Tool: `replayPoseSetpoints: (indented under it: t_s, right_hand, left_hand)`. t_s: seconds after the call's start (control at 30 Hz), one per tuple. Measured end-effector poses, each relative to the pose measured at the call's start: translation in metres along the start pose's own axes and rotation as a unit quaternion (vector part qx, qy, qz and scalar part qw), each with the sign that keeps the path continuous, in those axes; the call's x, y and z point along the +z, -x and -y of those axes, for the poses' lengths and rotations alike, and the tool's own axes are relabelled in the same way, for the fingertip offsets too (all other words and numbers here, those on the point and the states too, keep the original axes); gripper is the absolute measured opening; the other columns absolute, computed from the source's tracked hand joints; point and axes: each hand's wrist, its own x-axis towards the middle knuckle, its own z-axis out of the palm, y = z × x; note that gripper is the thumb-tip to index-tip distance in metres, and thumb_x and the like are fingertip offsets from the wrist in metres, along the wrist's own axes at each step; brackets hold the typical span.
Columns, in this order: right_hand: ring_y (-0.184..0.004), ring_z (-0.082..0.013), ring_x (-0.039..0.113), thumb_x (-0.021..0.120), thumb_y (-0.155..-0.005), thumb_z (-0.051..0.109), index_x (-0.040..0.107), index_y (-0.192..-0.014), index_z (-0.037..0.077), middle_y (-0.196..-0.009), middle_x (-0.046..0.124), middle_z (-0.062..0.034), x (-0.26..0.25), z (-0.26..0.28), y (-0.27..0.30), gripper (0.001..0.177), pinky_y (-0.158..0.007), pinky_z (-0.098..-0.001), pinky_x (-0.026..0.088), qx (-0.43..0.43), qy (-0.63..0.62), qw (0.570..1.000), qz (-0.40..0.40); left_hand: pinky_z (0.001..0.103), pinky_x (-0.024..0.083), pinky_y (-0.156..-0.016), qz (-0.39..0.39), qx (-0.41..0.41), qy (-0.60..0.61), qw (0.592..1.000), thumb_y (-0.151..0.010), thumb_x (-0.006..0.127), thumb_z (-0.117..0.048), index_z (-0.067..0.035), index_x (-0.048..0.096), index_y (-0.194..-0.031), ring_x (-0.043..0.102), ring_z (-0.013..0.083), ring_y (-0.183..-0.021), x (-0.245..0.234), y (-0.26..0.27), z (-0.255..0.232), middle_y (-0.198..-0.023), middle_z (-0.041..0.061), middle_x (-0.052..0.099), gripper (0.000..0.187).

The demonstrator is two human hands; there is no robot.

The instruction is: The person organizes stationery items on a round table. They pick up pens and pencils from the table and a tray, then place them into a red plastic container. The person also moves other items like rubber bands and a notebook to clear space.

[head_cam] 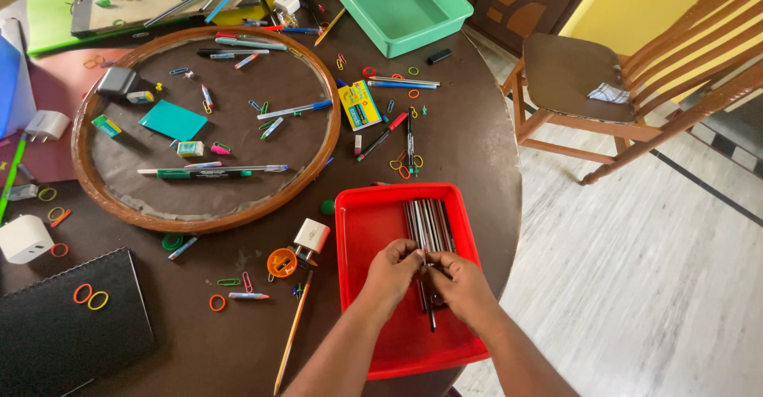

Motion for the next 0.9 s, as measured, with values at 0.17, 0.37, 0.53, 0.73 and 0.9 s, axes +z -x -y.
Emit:
replayPoseSetpoints:
  t_s: [0.17, 0.37, 0.53, 0.73, 0.9]
  right_hand:
    - [-0.070, -0.0026, 0.061, 0.067, -0.095, 0.016, 0.072, -0.122, 0.006, -0.088, 0.073, 0.0044, 0.002, -0.005, -0.005, 0.029, -0.063, -0.0219, 0.050, -0.001, 0.002, 1.000, -0.027]
    - [-0.065, -0.0066, 0.060, 0.066, -0.095, 0.016, 0.073, -0.122, 0.005, -0.078, 0.067, -0.0007, -0.012, -0.017, -0.008, 0.030, -0.058, -0.0254, 0.052, 0.003, -0.025, 0.999, -0.036]
    - [-0.070, -0.0097, 0.068, 0.069, -0.092, 0.016, 0.074, -0.117, 0.008, -0.085, 0.077, -0.0029, -0.013, -0.012, 0.002, 0.027, -0.064, -0.0273, 0.055, -0.048, 0.118, 0.985, -0.117]
    - [-0.076, -0.0219, 0.075, 0.071, -0.088, 0.014, 0.074, -0.111, 0.010, -0.105, 0.075, -0.0094, -0.022, 0.005, 0.006, 0.024, -0.065, -0.0337, 0.058, -0.171, 0.232, 0.934, -0.210]
    - [-0.083, -0.0259, 0.075, 0.069, -0.088, 0.009, 0.072, -0.111, 0.010, -0.104, 0.074, -0.0099, -0.022, 0.005, 0.012, 0.023, -0.071, -0.0365, 0.059, -0.192, 0.267, 0.935, -0.135]
  left_hand:
    - [0.040, 0.054, -0.082, -0.145, -0.053, -0.231, 0.961, -0.101, 0.059, -0.028, -0.005, 0.066, -0.119, 0.069, 0.0259, -0.089, -0.019, -0.009, -0.013, -0.097, 0.013, 0.072, 0.030]
    - [0.047, 0.054, -0.092, -0.164, -0.030, -0.435, 0.885, -0.098, 0.061, -0.032, -0.009, 0.065, -0.120, 0.068, 0.0352, -0.108, -0.011, -0.009, -0.028, -0.112, 0.017, 0.072, 0.032]
    - [0.047, 0.054, -0.095, -0.160, -0.037, -0.449, 0.878, -0.091, 0.070, -0.029, -0.013, 0.061, -0.125, 0.066, 0.0331, -0.114, -0.001, -0.012, -0.036, -0.119, 0.013, 0.069, 0.039]
    - [0.046, 0.054, -0.095, -0.125, 0.009, -0.459, 0.880, -0.088, 0.072, -0.024, -0.015, 0.062, -0.125, 0.065, 0.0324, -0.113, -0.003, -0.011, -0.032, -0.126, 0.009, 0.063, 0.039]
    - [0.043, 0.055, -0.096, -0.122, 0.032, -0.442, 0.888, -0.092, 0.064, -0.018, -0.016, 0.064, -0.130, 0.068, 0.0294, -0.111, -0.005, -0.012, -0.024, -0.125, 0.008, 0.064, 0.038]
